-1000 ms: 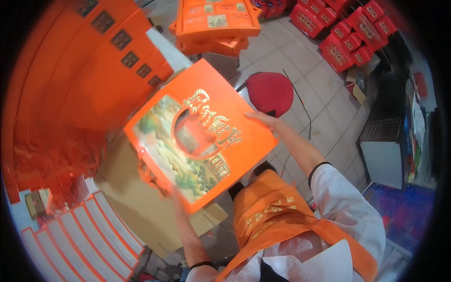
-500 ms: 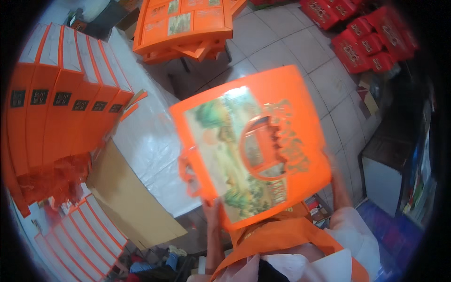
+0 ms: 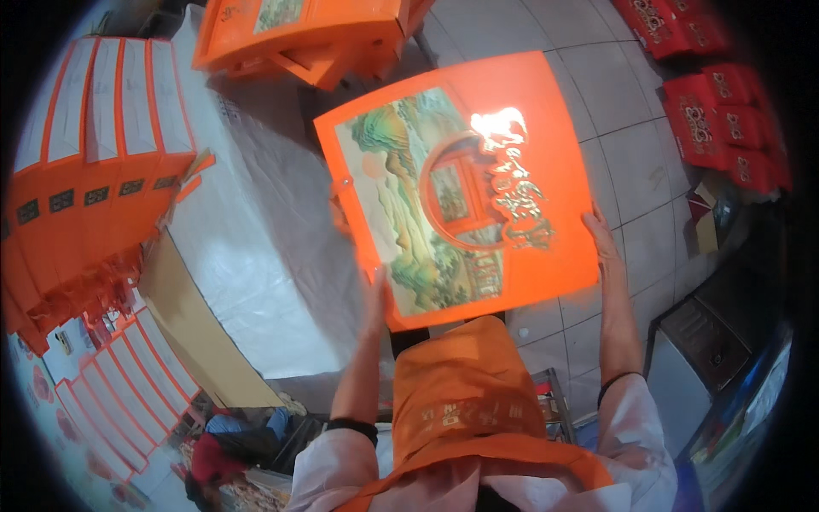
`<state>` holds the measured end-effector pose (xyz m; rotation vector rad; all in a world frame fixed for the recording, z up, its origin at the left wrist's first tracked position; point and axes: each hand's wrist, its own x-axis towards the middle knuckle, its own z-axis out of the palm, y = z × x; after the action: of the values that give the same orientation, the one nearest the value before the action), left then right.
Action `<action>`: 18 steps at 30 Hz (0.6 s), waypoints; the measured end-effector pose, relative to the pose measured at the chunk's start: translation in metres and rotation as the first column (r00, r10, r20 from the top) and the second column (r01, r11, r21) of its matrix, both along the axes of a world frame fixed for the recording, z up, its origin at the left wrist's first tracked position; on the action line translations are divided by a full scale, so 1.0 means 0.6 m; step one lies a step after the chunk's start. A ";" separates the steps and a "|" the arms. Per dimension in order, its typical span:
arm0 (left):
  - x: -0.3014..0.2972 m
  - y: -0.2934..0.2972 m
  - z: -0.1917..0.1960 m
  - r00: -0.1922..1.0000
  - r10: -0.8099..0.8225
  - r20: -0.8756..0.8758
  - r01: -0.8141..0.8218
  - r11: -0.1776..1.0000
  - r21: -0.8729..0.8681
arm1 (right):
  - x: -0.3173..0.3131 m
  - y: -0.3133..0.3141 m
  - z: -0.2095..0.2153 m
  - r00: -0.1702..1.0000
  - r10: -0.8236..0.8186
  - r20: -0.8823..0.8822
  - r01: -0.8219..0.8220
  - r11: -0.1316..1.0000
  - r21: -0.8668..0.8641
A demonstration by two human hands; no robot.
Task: The person assembles orange cardboard boxes by folding the flaps and securing the structure. They handle the boxes one at a time, folding the sides and top flaps to form a complete container. The person then places the assembled boxes into a larger cardboard shipping box.
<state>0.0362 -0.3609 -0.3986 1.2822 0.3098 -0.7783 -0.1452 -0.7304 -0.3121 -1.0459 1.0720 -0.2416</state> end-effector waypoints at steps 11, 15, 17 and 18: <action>-0.088 0.012 -0.084 0.971 -0.159 0.180 0.087 0.930 0.357 | 0.030 0.020 -0.021 0.932 0.302 -0.200 -0.322 0.944 -0.072; -0.101 0.019 -0.065 0.920 -0.186 0.344 0.001 0.880 0.475 | 0.002 -0.007 -0.080 0.860 0.383 -0.337 -0.464 0.862 -0.204; -0.127 0.051 -0.083 0.818 -0.178 0.546 -0.146 0.855 0.498 | 0.018 0.026 -0.081 0.819 0.360 -0.446 -0.556 0.690 -0.464; -0.150 0.049 -0.057 0.838 -0.208 0.505 -0.106 0.846 0.523 | 0.018 0.022 -0.078 0.773 0.290 -0.565 -0.622 0.527 -0.580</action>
<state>-0.0537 -0.3313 -0.4330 1.9939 0.0133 -0.3336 -0.1341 -0.7171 -0.3591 -2.1978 1.0073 0.0035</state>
